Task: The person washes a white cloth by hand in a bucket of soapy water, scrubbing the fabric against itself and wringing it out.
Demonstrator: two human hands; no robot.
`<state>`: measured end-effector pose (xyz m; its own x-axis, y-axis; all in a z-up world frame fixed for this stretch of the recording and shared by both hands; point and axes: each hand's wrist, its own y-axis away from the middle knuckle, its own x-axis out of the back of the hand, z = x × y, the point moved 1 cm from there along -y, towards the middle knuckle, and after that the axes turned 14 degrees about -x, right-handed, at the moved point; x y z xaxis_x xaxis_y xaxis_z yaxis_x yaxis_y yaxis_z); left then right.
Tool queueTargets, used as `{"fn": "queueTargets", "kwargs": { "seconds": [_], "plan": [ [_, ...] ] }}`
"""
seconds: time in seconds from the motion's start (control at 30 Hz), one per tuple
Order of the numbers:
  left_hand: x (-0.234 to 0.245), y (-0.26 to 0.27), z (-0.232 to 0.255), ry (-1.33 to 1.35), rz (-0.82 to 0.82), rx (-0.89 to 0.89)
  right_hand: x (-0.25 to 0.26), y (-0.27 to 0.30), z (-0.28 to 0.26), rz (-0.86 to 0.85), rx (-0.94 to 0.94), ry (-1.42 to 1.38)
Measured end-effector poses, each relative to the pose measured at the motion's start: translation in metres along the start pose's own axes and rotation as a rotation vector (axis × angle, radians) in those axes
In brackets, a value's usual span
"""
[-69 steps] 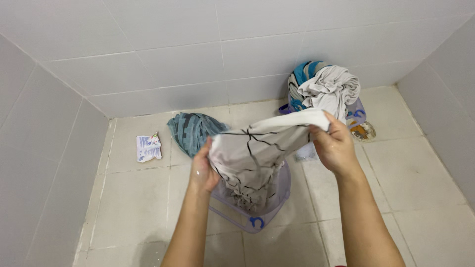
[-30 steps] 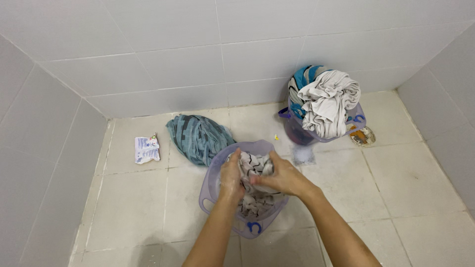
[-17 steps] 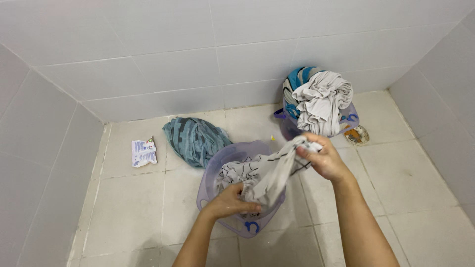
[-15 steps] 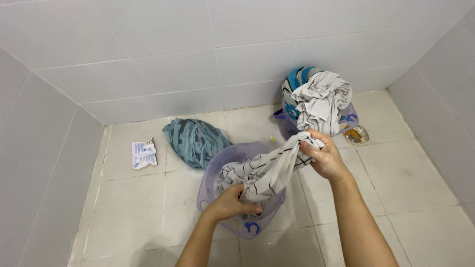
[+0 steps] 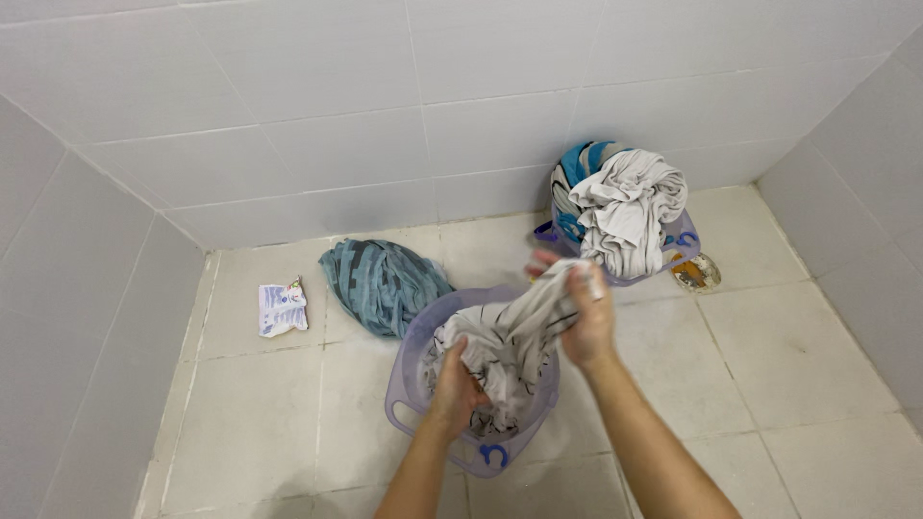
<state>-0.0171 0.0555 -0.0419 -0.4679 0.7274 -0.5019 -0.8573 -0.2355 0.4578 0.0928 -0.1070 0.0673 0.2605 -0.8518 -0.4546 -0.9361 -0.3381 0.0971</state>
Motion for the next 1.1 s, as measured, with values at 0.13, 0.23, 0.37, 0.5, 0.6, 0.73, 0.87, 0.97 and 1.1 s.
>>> {"fn": "queueTargets", "kwargs": {
  "seconds": [0.13, 0.23, 0.37, 0.5, 0.6, 0.73, 0.87, 0.97, 1.1],
  "plan": [
    [-0.014, -0.027, -0.025, 0.259, 0.039, 0.056, -0.026, 0.035, 0.06, -0.078, 0.109, 0.475],
    [-0.005, -0.056, -0.058, 0.798, -0.315, -0.072, -0.041, 0.052, 0.077, -0.119, 0.158, 0.685],
    [0.009, -0.073, -0.082, 0.675, -0.01, -0.021, -0.045, 0.056, 0.068, -0.229, 0.406, 0.692],
    [-0.005, -0.063, -0.075, 0.514, 0.029, -0.212, -0.035, 0.045, 0.073, -0.157, 0.604, 0.725],
    [-0.021, -0.045, -0.048, 0.391, 0.112, -0.078, -0.021, 0.029, 0.082, -0.155, 0.698, 0.881],
    [-0.042, -0.017, -0.007, 0.206, 0.151, 0.059, -0.003, 0.006, 0.084, 0.106, 0.058, 0.967],
    [-0.034, -0.008, 0.03, 0.443, 0.003, -0.084, 0.026, -0.006, 0.071, 0.024, -0.024, 1.3],
    [-0.012, -0.015, 0.055, 0.261, 0.371, -0.035, 0.053, -0.008, 0.068, -0.035, -0.347, 1.19],
    [-0.004, -0.019, 0.073, 0.424, 0.209, -0.218, 0.045, 0.004, 0.052, 0.137, -0.385, 1.456]
  ]
}}
